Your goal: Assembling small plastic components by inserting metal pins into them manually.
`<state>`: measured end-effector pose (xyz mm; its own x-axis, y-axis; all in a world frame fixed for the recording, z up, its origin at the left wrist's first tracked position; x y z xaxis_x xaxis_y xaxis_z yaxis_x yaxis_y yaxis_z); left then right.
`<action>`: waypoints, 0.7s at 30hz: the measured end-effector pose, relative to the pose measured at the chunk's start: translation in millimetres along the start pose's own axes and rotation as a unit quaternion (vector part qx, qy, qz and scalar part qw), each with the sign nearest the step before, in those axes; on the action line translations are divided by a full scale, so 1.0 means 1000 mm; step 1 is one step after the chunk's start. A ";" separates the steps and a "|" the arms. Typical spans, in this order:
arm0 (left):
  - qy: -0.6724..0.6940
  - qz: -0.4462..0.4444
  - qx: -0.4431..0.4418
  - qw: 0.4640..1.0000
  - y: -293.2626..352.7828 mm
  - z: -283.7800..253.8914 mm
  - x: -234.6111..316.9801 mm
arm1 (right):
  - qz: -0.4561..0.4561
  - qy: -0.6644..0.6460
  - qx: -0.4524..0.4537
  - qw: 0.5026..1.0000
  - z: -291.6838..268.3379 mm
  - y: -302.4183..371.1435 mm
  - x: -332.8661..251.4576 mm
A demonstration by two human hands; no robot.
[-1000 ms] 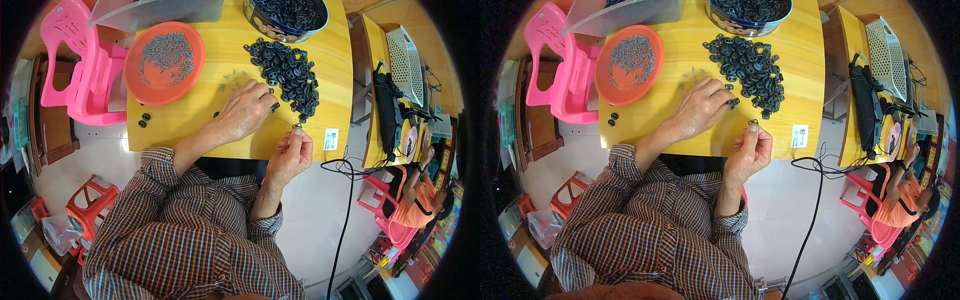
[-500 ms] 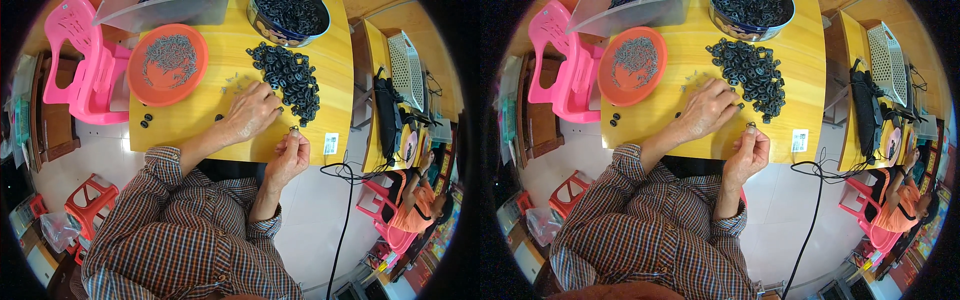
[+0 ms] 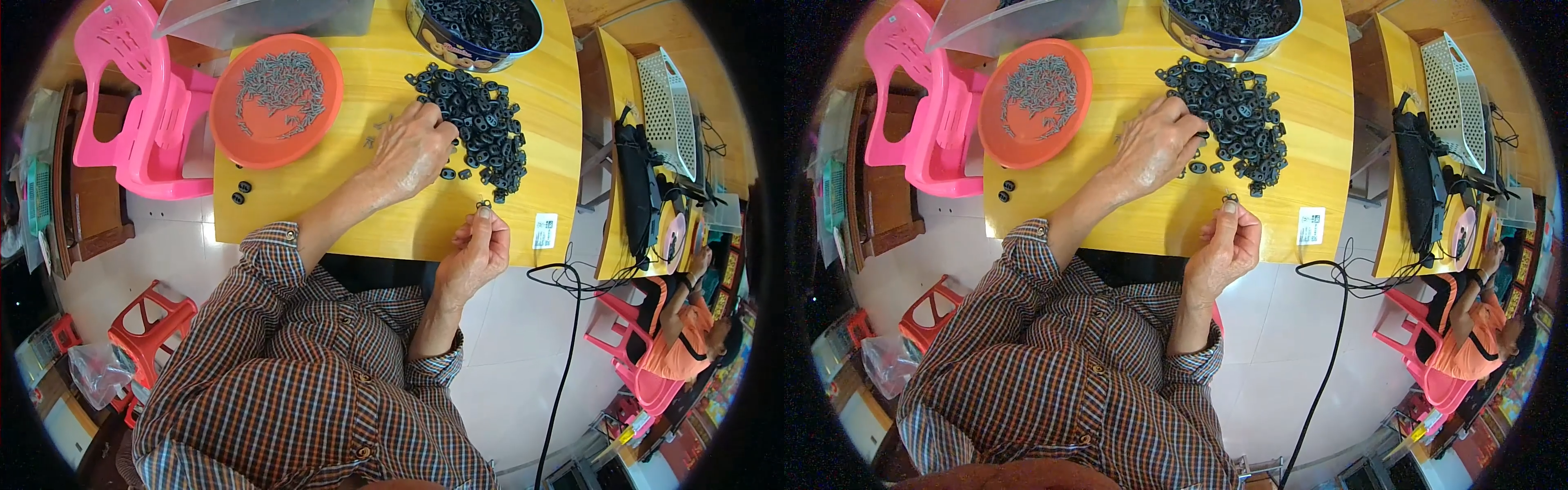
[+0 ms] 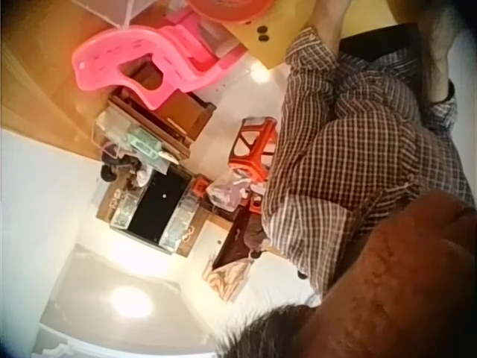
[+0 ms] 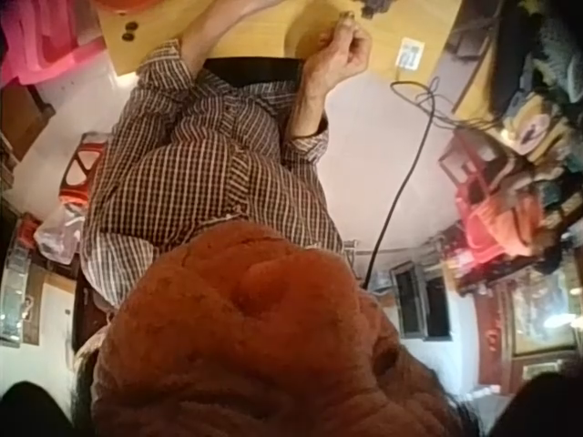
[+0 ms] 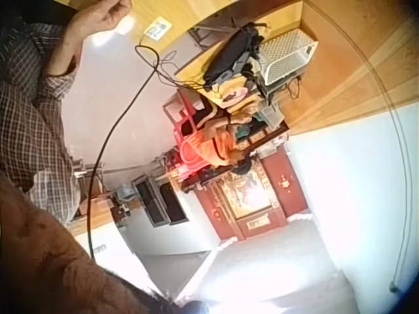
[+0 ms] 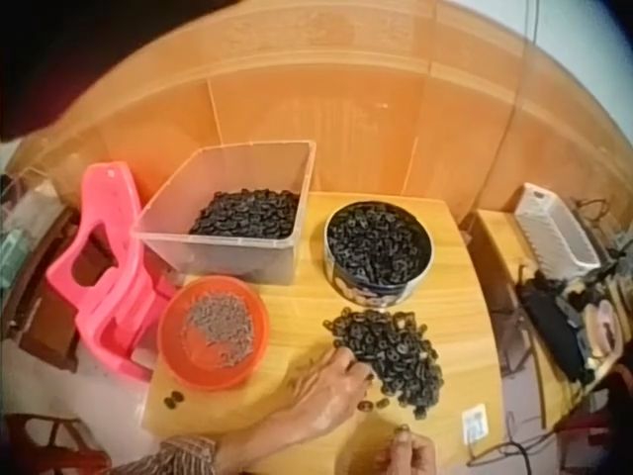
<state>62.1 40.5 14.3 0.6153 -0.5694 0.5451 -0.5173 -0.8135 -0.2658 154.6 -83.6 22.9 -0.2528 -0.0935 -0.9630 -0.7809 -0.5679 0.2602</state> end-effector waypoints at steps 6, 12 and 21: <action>0.140 0.021 0.087 0.986 0.003 -0.001 -0.006 | 0.008 -0.002 0.000 1.000 0.001 0.001 -0.001; 0.619 -0.190 -0.050 0.761 0.018 -0.014 0.000 | 0.029 -0.041 -0.076 0.996 0.001 0.003 0.003; 0.647 -0.184 -0.094 0.734 0.042 -0.020 -0.004 | 0.061 -0.065 -0.135 0.987 0.004 0.004 0.005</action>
<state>26.2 10.8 17.0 -0.2838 0.3739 0.8830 -0.6054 -0.7840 0.1374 147.7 -83.1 20.0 -0.4203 -0.0800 -0.9039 -0.5642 -0.7571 0.3294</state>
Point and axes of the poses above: each hand's wrist, its own y-axis away from the middle knuckle, its own z-axis out of the palm, x = y × z, the point moved 1 cm from there along -y, towards the middle knuckle, and after that the axes turned 4 degrees about z, right-handed, at the moved point
